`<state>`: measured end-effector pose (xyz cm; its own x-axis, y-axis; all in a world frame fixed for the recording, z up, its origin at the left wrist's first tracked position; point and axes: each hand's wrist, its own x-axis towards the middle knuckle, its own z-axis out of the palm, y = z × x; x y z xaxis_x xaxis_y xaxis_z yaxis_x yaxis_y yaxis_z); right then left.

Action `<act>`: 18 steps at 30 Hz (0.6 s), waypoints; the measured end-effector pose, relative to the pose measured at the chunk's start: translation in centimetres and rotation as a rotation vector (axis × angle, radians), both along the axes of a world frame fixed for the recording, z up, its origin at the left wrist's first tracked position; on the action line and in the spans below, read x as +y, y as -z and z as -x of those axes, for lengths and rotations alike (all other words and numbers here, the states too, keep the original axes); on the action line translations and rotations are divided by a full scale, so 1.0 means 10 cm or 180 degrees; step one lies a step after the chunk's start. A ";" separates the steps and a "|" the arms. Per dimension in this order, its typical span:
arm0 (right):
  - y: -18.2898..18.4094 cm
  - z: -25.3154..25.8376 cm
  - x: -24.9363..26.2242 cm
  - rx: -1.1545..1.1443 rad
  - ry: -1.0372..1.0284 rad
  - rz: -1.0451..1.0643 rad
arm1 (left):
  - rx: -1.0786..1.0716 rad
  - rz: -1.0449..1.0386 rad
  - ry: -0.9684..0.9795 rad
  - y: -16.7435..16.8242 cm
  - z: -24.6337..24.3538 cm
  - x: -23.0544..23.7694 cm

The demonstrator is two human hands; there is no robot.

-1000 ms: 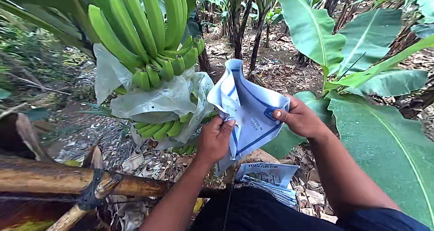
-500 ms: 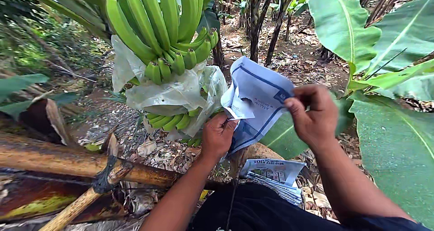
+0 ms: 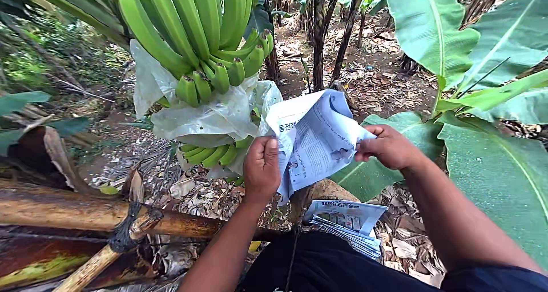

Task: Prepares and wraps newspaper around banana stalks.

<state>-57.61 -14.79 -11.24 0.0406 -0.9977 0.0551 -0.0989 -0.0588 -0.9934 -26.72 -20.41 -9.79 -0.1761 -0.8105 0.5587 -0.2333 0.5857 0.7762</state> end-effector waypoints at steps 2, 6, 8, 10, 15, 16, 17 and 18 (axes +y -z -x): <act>0.00 0.44 0.00 0.0214 0.0288 -0.0406 | 0.0205 -0.0038 -0.0300 -0.04 -0.07 -0.04; -0.20 1.14 -0.13 0.0882 0.1570 -0.1020 | 0.0566 0.0195 -0.0444 -0.08 -0.09 -0.03; -0.25 1.44 -0.20 0.0752 0.2107 -0.0705 | 0.0609 0.0450 -0.0155 -0.05 -0.07 0.01; -0.26 1.73 -0.22 0.0523 0.2113 0.0396 | 0.0544 0.0501 0.0337 0.02 -0.08 0.10; -0.98 2.05 -0.70 0.0009 0.3007 0.1366 | -0.0188 0.0285 0.1045 0.37 -0.23 0.32; -1.17 2.11 -0.78 -0.0056 0.3198 0.1225 | -0.0535 0.0284 0.1094 0.44 -0.29 0.35; -1.35 2.17 -0.86 -0.0134 0.3262 0.1196 | -0.0896 0.0187 0.1160 0.48 -0.36 0.37; -1.53 2.21 -0.94 -0.0213 0.3255 0.1287 | -0.1267 -0.0031 0.1290 0.51 -0.43 0.40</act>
